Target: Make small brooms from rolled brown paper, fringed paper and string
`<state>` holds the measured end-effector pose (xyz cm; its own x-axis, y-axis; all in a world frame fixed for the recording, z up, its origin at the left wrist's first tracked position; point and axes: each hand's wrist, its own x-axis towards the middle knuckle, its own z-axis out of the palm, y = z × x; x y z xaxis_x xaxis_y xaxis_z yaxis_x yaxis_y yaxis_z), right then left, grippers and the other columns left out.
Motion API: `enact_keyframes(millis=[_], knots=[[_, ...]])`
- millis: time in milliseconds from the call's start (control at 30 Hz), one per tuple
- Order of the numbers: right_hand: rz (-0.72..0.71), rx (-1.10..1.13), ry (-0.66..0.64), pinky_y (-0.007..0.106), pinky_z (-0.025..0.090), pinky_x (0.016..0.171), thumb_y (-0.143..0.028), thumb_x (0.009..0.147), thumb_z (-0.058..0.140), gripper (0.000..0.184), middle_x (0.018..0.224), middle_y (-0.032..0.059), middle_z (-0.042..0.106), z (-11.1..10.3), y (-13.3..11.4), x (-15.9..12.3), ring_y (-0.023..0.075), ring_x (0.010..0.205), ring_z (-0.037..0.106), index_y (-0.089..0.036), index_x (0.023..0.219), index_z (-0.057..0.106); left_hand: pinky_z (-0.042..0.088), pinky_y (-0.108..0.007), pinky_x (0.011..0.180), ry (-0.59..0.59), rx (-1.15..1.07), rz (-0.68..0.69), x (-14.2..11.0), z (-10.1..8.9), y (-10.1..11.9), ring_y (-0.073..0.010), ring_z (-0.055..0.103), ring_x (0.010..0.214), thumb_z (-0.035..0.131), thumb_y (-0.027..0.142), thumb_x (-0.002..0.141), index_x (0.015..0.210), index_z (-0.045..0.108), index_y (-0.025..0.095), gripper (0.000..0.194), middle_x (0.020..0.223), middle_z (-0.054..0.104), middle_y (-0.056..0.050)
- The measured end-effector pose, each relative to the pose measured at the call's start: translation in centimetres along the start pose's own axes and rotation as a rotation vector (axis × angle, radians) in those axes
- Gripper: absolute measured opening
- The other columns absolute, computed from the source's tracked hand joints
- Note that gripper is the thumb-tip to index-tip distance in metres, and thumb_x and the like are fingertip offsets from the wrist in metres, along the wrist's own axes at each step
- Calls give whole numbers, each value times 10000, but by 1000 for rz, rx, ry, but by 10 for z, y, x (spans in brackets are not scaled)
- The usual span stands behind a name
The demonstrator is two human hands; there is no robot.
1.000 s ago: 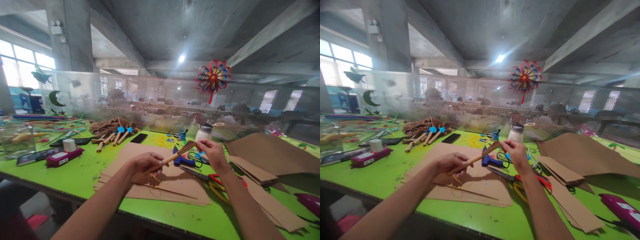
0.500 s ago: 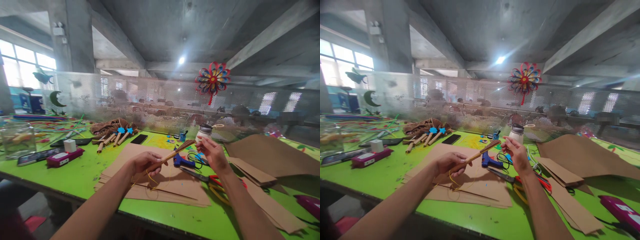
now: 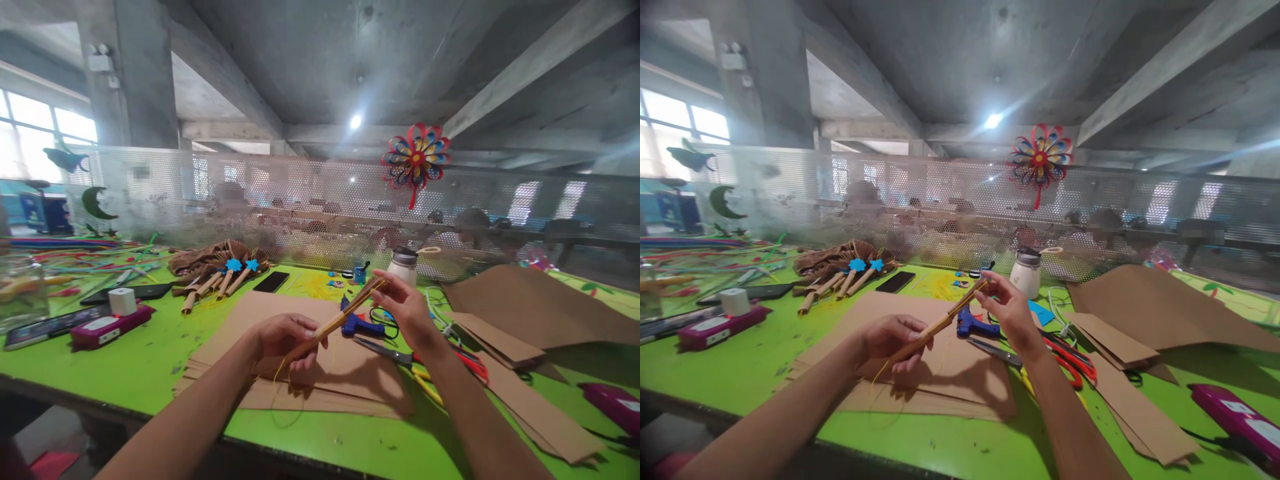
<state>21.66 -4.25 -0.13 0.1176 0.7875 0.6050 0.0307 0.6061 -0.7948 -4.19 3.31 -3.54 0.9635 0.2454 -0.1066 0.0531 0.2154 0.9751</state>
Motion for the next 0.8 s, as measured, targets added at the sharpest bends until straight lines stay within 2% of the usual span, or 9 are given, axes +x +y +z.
enact_keyframes(millis=[133, 233, 400, 567, 700, 800], knots=[[-56, -16, -21, 276, 502, 646, -342, 687, 724, 371, 870, 30, 655, 9, -11, -4, 162, 770, 597, -215, 1019, 617, 499, -295, 601, 3, 4, -22, 0, 2, -1, -180, 633, 623, 580, 244, 747, 907, 641, 57, 253, 764, 673, -140], [-145, -70, -6, 287, 506, 668, -330, 703, 712, 335, 823, 19, 631, 15, -18, -8, 154, 735, 591, -221, 995, 591, 494, -321, 677, 35, -3, 23, 1, 3, -1, -204, 641, 699, 607, 230, 708, 952, 644, 56, 302, 766, 674, -137], [-331, -234, 42, 299, 500, 700, -279, 746, 676, 268, 824, 13, 575, 23, -27, -14, 136, 701, 543, -221, 987, 573, 480, -298, 649, 99, 13, 72, 4, 0, -1, -186, 628, 694, 669, 218, 665, 968, 641, 118, 320, 783, 670, -95], [-425, -382, 116, 324, 481, 701, -277, 766, 658, 264, 842, 15, 507, 28, -36, -20, 138, 688, 486, -226, 1012, 579, 460, -277, 634, 142, 54, 148, 3, 0, -2, -179, 615, 650, 699, 241, 647, 900, 678, 71, 306, 736, 667, -107], [-479, -445, 199, 346, 466, 723, -300, 750, 677, 334, 822, 8, 463, 32, -38, -22, 154, 722, 470, -241, 1064, 579, 444, -269, 603, 134, 61, 156, 2, 3, -1, -178, 612, 613, 673, 261, 681, 941, 684, 32, 346, 724, 671, -133], [-430, -329, 226, 341, 483, 719, -333, 734, 687, 504, 918, 31, 490, 35, -31, -21, 170, 799, 504, -261, 1198, 502, 441, -271, 586, 134, 42, 191, 1, 7, 1, -185, 614, 602, 673, 274, 682, 933, 688, 32, 348, 702, 663, -131]])
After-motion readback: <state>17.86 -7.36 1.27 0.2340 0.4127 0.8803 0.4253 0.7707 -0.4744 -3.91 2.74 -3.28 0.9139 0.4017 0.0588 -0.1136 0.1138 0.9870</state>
